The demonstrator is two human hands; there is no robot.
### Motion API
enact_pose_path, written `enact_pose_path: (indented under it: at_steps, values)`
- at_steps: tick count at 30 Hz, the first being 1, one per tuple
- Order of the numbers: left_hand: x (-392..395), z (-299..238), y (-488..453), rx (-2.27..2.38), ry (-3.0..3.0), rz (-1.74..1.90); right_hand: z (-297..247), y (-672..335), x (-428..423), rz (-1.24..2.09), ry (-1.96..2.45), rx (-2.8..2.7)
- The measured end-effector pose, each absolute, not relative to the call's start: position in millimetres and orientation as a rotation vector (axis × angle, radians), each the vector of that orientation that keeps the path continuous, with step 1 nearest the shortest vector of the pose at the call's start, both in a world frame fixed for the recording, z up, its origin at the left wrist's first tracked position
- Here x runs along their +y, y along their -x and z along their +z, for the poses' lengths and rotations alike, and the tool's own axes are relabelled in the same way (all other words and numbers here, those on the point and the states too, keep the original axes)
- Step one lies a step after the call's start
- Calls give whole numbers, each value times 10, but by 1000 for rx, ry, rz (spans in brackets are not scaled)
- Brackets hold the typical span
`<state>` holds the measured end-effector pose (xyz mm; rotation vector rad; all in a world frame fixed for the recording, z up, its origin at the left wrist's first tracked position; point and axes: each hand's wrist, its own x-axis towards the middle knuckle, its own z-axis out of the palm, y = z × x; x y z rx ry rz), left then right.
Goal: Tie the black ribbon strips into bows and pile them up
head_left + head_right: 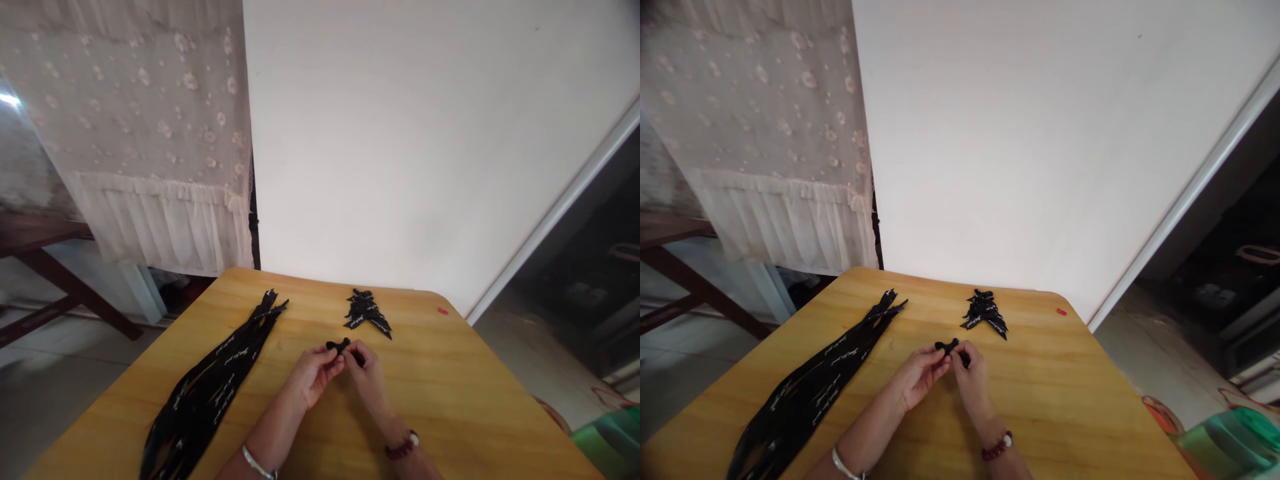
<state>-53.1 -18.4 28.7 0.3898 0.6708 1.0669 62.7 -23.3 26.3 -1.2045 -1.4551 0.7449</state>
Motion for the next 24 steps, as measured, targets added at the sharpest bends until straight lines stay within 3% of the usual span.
enact_pose_path:
  at_steps: [24]
  values:
    - [-157,358,558,1070,-931,1075,341,-755,-193,981,1179,-1368]
